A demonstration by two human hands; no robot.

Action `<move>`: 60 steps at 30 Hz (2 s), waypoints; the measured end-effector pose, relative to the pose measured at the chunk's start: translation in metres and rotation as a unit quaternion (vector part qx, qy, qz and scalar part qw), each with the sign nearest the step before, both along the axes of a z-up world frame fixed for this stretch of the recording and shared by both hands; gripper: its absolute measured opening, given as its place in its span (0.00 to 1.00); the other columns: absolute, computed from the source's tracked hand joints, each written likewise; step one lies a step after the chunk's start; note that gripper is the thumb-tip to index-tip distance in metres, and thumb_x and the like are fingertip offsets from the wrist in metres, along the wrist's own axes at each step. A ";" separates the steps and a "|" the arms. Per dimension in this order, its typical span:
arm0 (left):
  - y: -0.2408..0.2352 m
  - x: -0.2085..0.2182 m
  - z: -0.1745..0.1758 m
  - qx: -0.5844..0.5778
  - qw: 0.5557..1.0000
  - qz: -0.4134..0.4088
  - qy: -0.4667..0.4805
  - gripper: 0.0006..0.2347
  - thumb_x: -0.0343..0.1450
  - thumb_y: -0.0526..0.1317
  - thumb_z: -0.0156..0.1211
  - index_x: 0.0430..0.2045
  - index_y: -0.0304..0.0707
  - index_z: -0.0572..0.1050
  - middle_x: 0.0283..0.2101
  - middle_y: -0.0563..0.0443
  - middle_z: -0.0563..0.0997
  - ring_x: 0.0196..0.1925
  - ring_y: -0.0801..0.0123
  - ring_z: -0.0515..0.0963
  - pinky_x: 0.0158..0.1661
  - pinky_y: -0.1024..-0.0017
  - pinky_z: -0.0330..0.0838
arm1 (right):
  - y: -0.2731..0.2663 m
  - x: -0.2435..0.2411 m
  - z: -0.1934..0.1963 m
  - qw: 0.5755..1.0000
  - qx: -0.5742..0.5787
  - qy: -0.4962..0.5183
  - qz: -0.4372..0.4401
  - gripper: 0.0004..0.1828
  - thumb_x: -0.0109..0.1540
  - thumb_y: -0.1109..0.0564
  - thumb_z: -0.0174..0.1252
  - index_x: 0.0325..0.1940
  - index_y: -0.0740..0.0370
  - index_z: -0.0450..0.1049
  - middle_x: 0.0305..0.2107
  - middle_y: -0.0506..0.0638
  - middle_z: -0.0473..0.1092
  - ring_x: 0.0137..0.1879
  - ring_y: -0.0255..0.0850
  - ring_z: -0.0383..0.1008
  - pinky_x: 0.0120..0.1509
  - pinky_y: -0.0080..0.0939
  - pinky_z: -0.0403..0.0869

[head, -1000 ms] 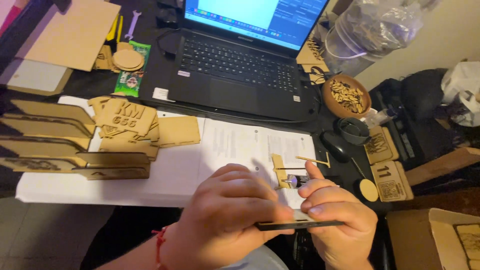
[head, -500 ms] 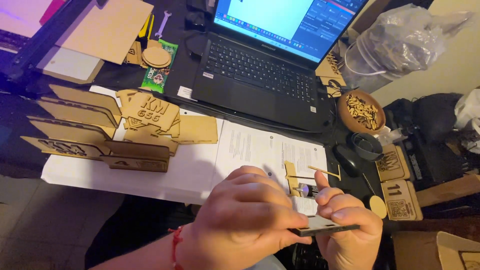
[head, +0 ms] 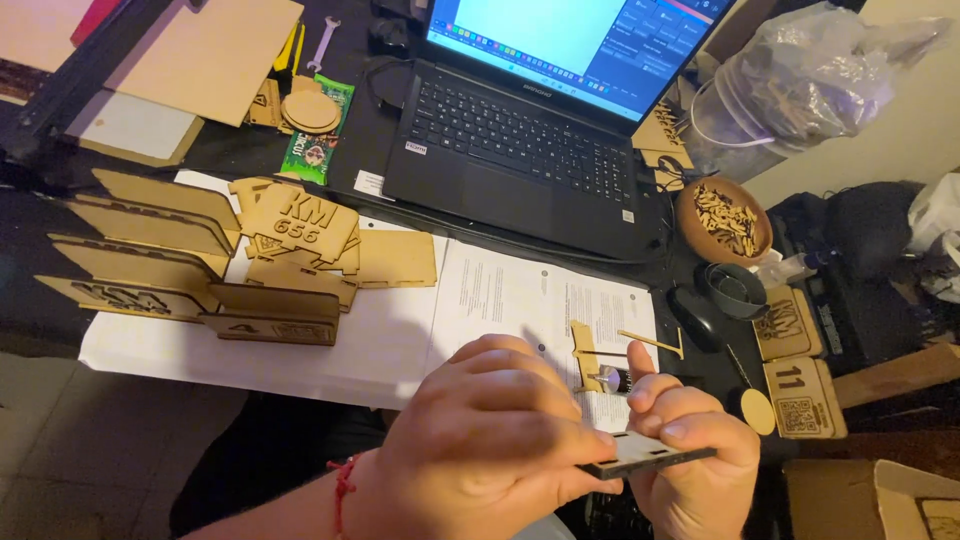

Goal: The person assembles a wooden model by applying glue to small rectangular pieces and inserting wooden dowels into slots. They handle multiple pre-cut wooden parts, a tube of glue, and dowels, following an instruction sheet on the desk.

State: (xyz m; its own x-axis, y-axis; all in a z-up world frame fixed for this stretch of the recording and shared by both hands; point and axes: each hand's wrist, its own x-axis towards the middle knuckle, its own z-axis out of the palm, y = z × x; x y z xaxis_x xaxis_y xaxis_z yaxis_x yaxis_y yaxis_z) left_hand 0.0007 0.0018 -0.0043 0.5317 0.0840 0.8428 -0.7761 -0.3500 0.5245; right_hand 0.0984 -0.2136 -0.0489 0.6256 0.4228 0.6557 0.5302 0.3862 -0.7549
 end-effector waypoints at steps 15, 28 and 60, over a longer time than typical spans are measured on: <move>-0.027 0.013 -0.013 -0.097 0.985 0.128 0.065 0.11 0.60 0.31 0.70 0.27 0.45 0.73 0.26 0.54 0.81 0.26 0.67 0.78 0.36 0.70 0.74 | 0.062 -0.055 0.008 0.867 0.191 0.438 0.143 0.28 0.68 0.53 0.59 0.63 0.75 0.60 0.57 0.60 0.64 0.65 0.48 0.63 0.73 0.49 0.57; -0.025 0.015 -0.023 -0.094 0.984 0.129 0.075 0.11 0.61 0.34 0.74 0.29 0.45 0.75 0.27 0.55 0.82 0.29 0.68 0.81 0.37 0.70 0.75 | 0.066 -0.059 0.002 0.864 0.241 0.402 0.186 0.31 0.73 0.60 0.61 0.70 0.76 0.51 0.65 0.67 0.58 0.71 0.55 0.57 0.76 0.53 0.53; 0.031 0.018 -0.105 0.252 0.922 0.206 0.209 0.08 0.64 0.35 0.65 0.34 0.45 0.76 0.37 0.56 0.75 0.39 0.58 0.74 0.45 0.62 0.62 | 0.050 0.062 0.013 0.725 -0.647 -0.163 -0.172 0.21 0.55 0.52 0.59 0.52 0.55 0.74 0.37 0.53 0.71 0.46 0.54 0.70 0.46 0.52 0.69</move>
State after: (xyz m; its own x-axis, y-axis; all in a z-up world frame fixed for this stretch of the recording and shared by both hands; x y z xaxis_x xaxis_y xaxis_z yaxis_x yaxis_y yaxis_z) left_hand 0.0190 0.0329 -0.1092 0.8295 0.0046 0.5586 -0.2901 -0.8510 0.4377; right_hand 0.1606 -0.1638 -0.0363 0.7408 0.6716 -0.0146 0.6586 -0.7303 -0.1813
